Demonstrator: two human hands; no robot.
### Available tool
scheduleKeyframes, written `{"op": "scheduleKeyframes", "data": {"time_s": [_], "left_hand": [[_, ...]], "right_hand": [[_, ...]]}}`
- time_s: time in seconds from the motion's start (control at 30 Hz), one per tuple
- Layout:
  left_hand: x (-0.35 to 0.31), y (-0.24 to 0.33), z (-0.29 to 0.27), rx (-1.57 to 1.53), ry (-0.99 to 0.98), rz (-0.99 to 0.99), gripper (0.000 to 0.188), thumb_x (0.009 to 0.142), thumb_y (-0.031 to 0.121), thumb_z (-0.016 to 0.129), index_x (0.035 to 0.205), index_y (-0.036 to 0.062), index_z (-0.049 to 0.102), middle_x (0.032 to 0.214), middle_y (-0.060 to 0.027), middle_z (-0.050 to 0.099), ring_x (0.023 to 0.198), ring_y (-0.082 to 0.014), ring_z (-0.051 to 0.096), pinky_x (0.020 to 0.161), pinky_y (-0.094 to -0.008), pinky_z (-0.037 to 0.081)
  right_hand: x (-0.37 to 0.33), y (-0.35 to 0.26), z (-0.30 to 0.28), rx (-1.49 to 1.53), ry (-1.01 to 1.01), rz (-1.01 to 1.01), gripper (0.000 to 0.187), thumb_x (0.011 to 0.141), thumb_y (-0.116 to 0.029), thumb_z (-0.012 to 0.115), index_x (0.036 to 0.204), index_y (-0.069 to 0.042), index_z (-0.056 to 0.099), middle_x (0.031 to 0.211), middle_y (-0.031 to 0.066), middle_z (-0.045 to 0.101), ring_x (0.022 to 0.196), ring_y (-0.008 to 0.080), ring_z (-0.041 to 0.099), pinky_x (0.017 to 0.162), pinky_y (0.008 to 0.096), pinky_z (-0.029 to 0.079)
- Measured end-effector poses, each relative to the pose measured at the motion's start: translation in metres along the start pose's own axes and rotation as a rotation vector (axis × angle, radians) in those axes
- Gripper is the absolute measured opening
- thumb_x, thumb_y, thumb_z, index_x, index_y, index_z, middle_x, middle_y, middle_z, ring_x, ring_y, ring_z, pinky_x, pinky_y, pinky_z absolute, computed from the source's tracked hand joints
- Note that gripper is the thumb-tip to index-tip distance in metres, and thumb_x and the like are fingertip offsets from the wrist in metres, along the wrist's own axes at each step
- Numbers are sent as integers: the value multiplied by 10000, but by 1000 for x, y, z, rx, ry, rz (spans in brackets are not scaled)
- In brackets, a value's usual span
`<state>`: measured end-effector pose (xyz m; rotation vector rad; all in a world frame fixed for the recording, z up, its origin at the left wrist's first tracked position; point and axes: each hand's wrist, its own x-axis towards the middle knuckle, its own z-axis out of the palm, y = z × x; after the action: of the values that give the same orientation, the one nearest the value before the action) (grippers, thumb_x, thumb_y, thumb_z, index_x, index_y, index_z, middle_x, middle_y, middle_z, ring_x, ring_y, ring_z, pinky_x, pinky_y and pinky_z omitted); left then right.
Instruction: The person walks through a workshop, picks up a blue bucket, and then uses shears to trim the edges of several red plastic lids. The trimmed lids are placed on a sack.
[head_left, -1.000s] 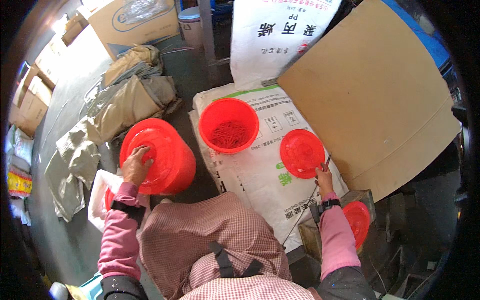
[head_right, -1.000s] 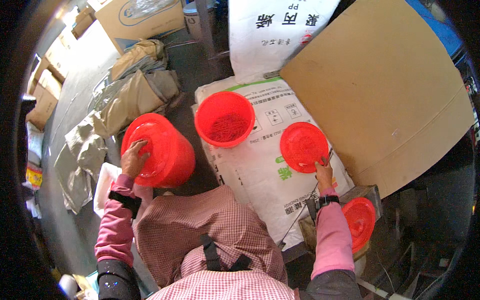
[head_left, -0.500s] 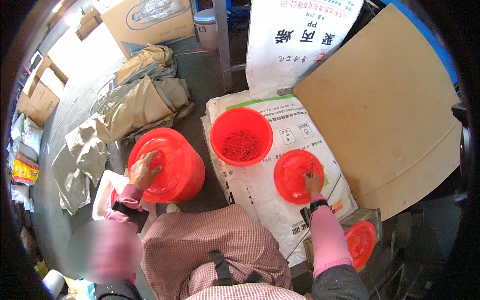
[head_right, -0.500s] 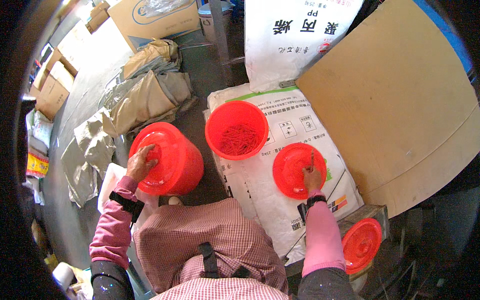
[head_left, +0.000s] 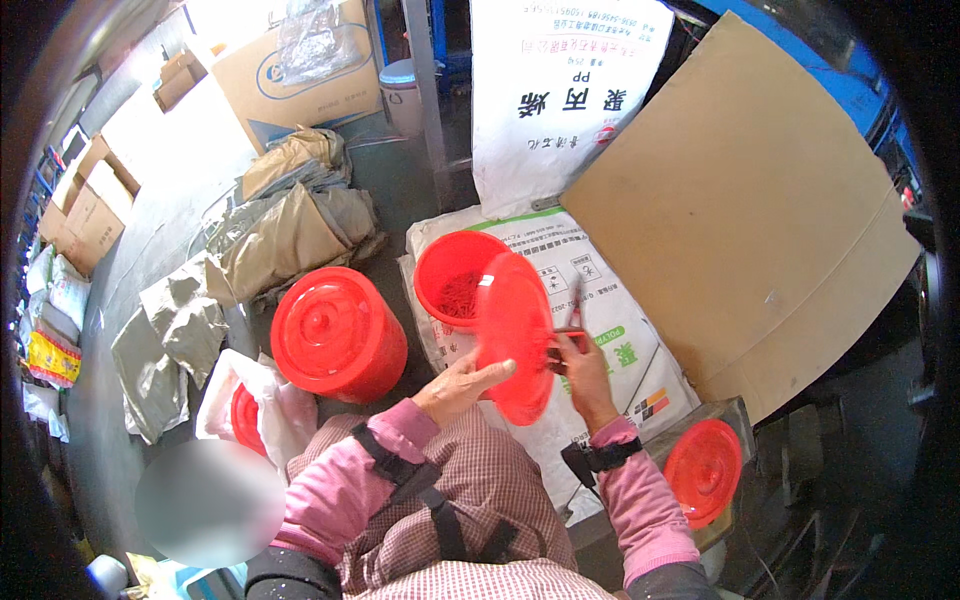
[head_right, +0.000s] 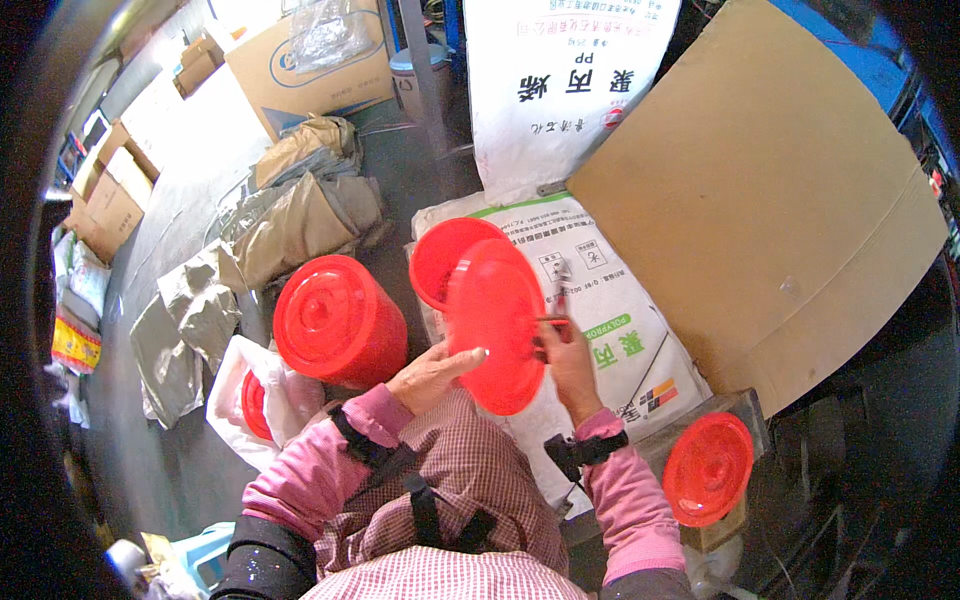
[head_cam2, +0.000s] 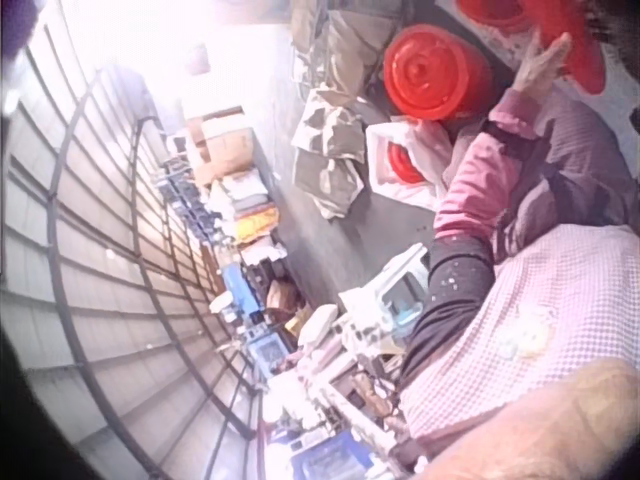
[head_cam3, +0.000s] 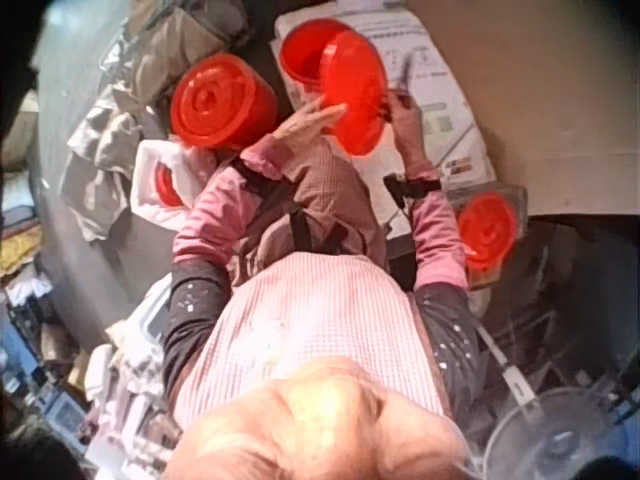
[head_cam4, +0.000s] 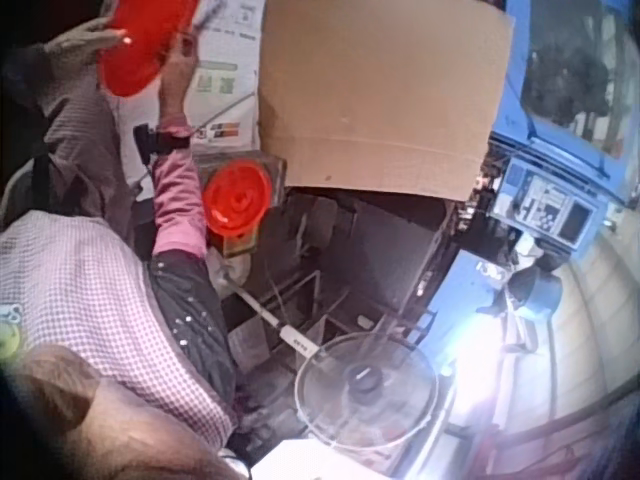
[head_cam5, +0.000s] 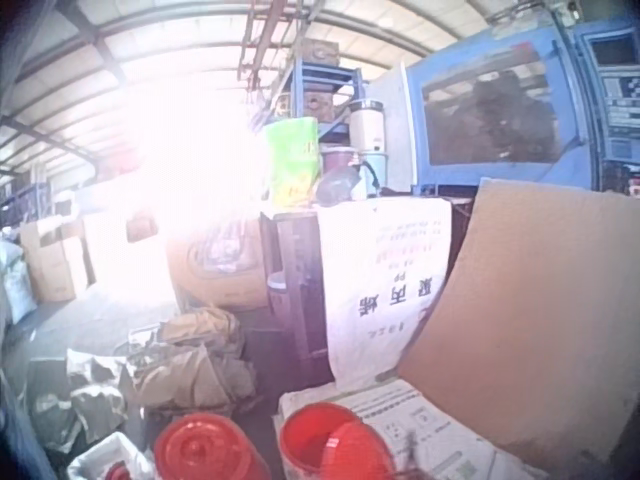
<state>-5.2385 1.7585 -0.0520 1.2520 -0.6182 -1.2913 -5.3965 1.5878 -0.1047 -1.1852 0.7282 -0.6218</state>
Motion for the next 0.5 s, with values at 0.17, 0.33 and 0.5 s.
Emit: {"op": "scheduleKeyframes", "data": {"time_s": [0.17, 0.33, 0.5], "left_hand": [[-17, 13, -21, -392, 196, 183, 366, 909, 107, 559, 1249, -19, 513, 1229, -139, 598, 1121, -264, 586, 1000, -416, 454], [-41, 31, -41, -677, 220, 210, 392, 903, 115, 557, 1262, -28, 495, 1247, -140, 590, 1117, -262, 590, 1002, -425, 458], [-46, 40, -41, -704, 122, 230, 394, 896, 103, 555, 1263, -27, 496, 1246, -139, 593, 1128, -260, 584, 1011, -431, 451]], "right_hand": [[-1, -36, 18, -562, -107, -341, 287, 897, -77, 573, 1184, -67, 576, 1109, 99, 611, 935, 215, 620, 775, 336, 503], [-5, -47, 5, -1319, -162, -814, 401, 795, 4, 560, 1187, -74, 596, 1316, 175, 463, 1221, 362, 459, 1001, 469, 379], [0, -57, 15, -1479, -188, -975, 488, 773, 19, 579, 1235, -137, 582, 1331, 181, 444, 1270, 381, 420, 1039, 543, 312]]}}
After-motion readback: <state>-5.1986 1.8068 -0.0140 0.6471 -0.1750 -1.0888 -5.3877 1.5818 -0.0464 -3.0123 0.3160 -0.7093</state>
